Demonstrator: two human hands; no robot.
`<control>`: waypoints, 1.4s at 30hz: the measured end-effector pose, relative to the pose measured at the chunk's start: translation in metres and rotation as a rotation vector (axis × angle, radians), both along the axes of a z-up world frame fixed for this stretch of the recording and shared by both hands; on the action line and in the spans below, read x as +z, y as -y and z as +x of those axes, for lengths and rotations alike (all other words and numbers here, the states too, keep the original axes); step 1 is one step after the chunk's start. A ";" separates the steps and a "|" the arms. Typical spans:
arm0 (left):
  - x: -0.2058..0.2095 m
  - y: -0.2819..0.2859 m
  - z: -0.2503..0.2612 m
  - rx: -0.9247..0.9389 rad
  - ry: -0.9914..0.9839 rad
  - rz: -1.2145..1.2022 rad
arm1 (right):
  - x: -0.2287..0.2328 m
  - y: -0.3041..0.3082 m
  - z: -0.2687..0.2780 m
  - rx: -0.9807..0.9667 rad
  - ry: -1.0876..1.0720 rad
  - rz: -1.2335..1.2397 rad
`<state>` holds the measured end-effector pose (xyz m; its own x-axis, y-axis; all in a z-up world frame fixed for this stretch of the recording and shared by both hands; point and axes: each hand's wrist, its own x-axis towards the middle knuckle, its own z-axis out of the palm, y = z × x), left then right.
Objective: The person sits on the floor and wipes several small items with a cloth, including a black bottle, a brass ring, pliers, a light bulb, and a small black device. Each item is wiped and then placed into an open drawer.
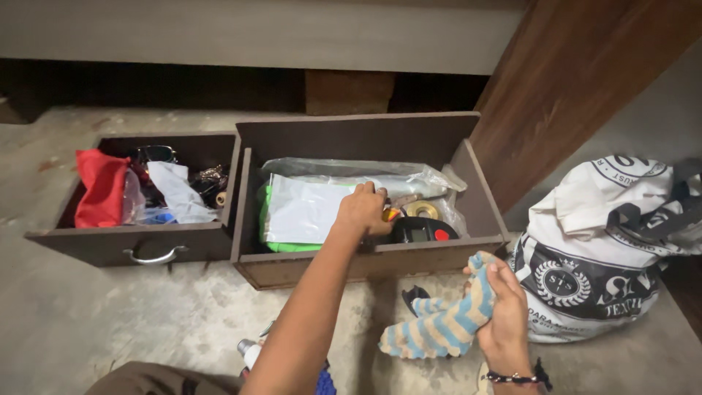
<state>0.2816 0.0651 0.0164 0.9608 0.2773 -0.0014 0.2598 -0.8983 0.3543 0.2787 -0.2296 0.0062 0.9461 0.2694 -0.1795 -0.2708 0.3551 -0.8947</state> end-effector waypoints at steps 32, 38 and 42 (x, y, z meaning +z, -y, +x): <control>-0.091 -0.042 0.128 -0.073 -0.064 -0.044 | -0.023 -0.017 0.037 -0.025 -0.044 -0.010; -0.130 -0.059 0.127 -0.099 -0.140 -0.218 | -0.022 -0.024 0.028 0.011 -0.026 0.035; -0.134 -0.037 0.137 -0.191 -0.131 -0.161 | -0.020 -0.027 0.026 -0.014 -0.047 0.012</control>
<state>0.4181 0.1025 -0.1179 0.9843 0.0769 -0.1589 0.1441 -0.8702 0.4712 0.3047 -0.2029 -0.0140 0.9404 0.2586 -0.2210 -0.3078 0.3701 -0.8765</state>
